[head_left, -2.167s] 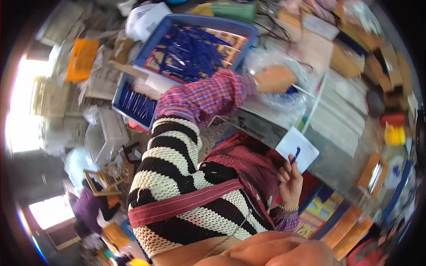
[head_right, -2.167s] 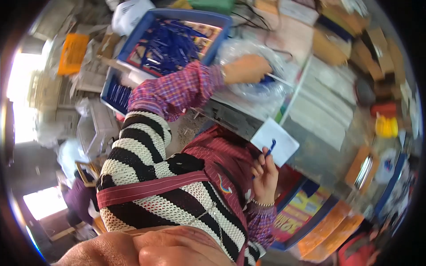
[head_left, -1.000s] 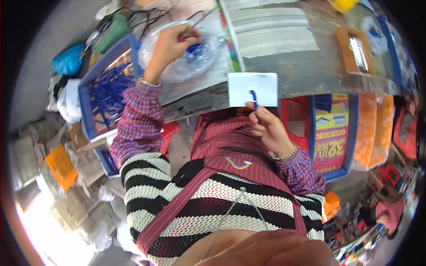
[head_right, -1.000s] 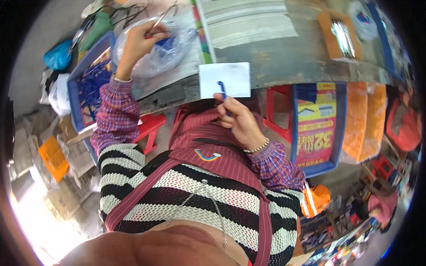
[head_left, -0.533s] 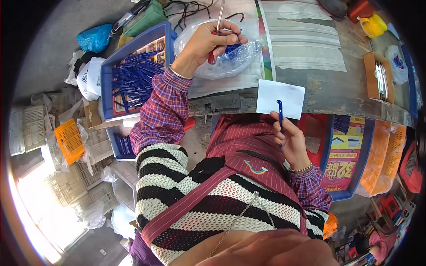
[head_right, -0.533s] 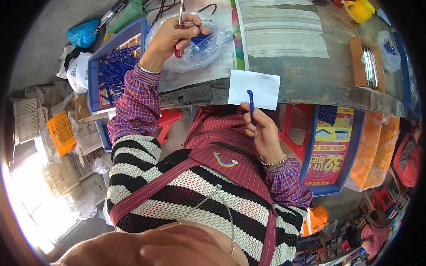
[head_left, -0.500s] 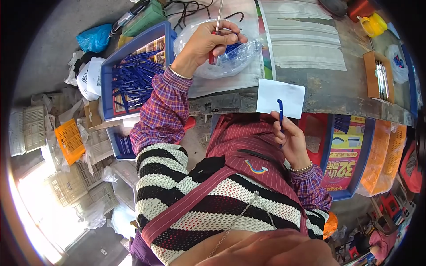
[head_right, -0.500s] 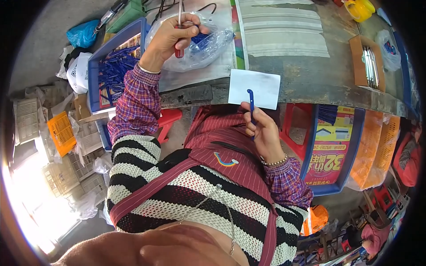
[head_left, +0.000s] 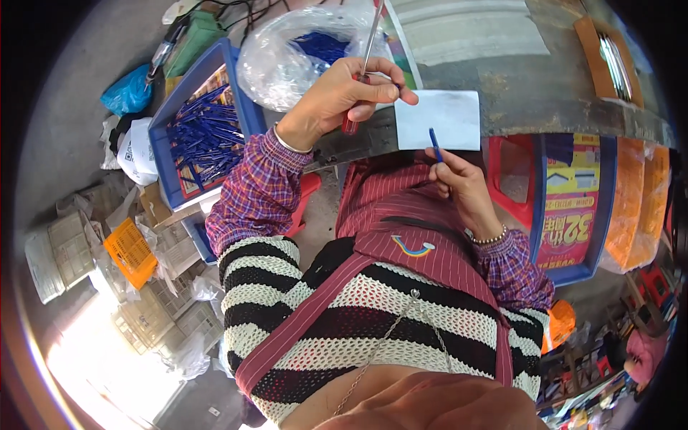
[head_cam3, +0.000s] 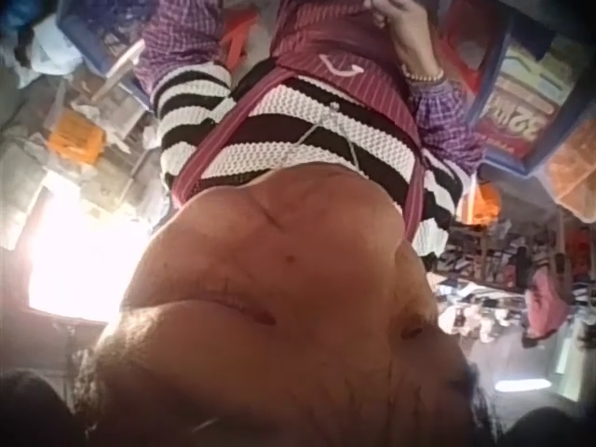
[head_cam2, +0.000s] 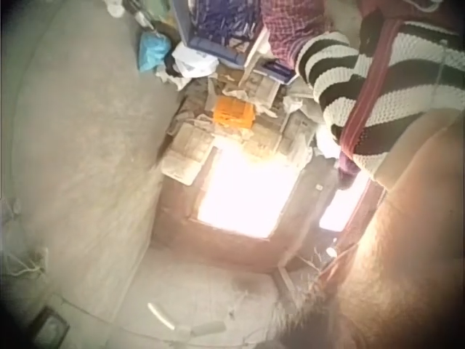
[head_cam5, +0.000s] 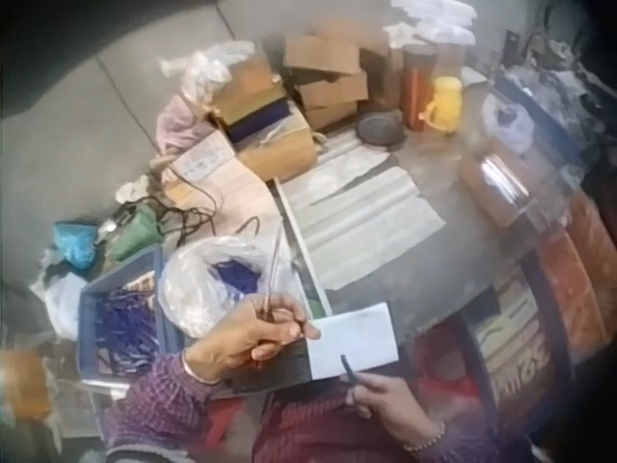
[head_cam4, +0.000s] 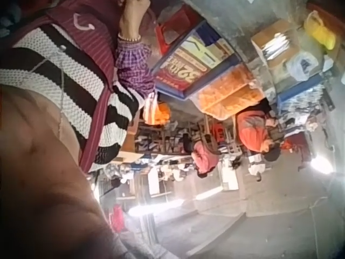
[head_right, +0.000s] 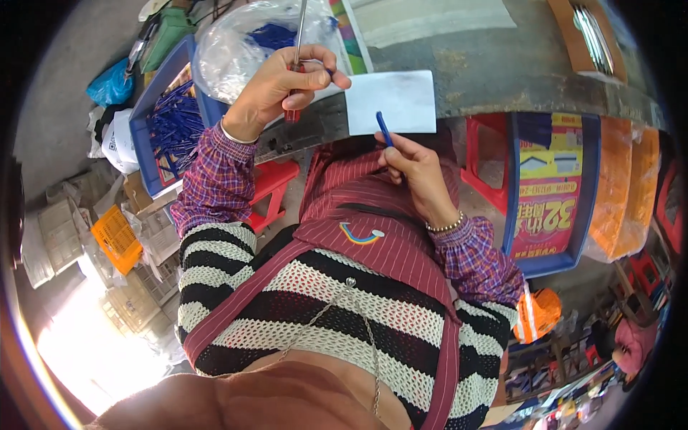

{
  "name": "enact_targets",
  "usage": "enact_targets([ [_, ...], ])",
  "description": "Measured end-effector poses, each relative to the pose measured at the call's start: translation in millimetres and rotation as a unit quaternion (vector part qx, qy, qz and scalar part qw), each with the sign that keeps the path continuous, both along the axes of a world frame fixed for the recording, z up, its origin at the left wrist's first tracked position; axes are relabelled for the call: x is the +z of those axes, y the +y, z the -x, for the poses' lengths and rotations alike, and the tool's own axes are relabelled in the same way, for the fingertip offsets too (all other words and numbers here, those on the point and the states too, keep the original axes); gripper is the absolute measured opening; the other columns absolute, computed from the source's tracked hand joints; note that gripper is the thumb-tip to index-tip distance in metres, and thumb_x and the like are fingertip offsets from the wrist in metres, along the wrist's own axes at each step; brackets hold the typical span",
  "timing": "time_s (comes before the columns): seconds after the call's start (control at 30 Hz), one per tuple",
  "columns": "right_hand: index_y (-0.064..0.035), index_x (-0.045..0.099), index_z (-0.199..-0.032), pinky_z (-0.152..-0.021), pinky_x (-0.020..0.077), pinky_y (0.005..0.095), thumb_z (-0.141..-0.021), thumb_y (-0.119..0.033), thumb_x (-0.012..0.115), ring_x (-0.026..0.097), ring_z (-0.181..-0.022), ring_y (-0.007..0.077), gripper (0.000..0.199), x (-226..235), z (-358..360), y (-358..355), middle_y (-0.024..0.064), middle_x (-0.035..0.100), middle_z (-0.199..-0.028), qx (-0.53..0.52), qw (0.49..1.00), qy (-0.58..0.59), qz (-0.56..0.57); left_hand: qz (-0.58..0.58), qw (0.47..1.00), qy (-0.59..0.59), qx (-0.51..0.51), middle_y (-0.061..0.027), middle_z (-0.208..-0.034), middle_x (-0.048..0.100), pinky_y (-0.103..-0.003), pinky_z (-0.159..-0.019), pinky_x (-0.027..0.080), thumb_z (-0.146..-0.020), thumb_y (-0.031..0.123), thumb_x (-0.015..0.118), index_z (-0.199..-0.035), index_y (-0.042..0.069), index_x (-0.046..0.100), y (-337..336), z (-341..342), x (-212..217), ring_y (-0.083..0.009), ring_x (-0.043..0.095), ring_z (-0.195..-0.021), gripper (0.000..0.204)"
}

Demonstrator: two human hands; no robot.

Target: Assembling and testing blue ballpoint pens at a manufacturing workbench.

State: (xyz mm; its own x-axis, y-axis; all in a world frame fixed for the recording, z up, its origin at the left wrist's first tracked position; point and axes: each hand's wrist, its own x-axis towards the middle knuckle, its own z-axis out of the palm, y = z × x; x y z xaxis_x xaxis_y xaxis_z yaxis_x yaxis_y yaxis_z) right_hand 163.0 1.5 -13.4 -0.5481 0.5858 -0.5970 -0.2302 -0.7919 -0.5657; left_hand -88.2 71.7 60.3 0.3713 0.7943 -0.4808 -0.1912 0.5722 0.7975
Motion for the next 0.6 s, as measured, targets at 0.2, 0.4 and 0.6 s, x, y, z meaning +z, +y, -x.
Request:
enact_targets([
  [0.2,0.0022,0.057,-0.114,-0.054,0.0372,0.0172,-0.091,-0.012,0.051,0.044,-0.061,0.0038,0.027,-2,0,1,0.0008,0.058,-0.078,-0.003,0.999,-0.024,-0.024,-0.024,0.992,0.107,-0.067,-0.0136,-0.083,0.068,-0.015,-0.037,0.030,-0.077,0.004,0.067,-0.091,-0.003,0.060,-8,-25,-11,-0.0012,0.046,-0.046,0.017],
  [0.4,0.0035,0.055,-0.112,-0.052,0.0356,0.0178,-0.094,-0.014,0.045,0.043,-0.058,0.0043,0.027,-1,-5,1,-0.0005,0.055,-0.074,0.019,0.997,0.049,0.049,-0.003,0.988,0.138,-0.076,-0.0110,-0.082,0.068,-0.014,-0.036,0.030,-0.077,0.005,0.066,-0.092,-0.002,0.062,-15,-30,-23,-0.0011,0.044,-0.043,0.017],
  [0.6,0.0027,0.053,-0.114,-0.050,0.0346,0.0181,-0.094,-0.016,0.045,0.041,-0.055,0.0041,0.028,1,-2,5,-0.0008,0.053,-0.073,0.029,0.998,0.035,0.053,-0.005,0.988,0.131,-0.085,-0.0101,-0.082,0.068,-0.014,-0.035,0.029,-0.078,0.006,0.067,-0.091,-0.002,0.061,-18,-30,-32,-0.0008,0.043,-0.042,0.017],
])
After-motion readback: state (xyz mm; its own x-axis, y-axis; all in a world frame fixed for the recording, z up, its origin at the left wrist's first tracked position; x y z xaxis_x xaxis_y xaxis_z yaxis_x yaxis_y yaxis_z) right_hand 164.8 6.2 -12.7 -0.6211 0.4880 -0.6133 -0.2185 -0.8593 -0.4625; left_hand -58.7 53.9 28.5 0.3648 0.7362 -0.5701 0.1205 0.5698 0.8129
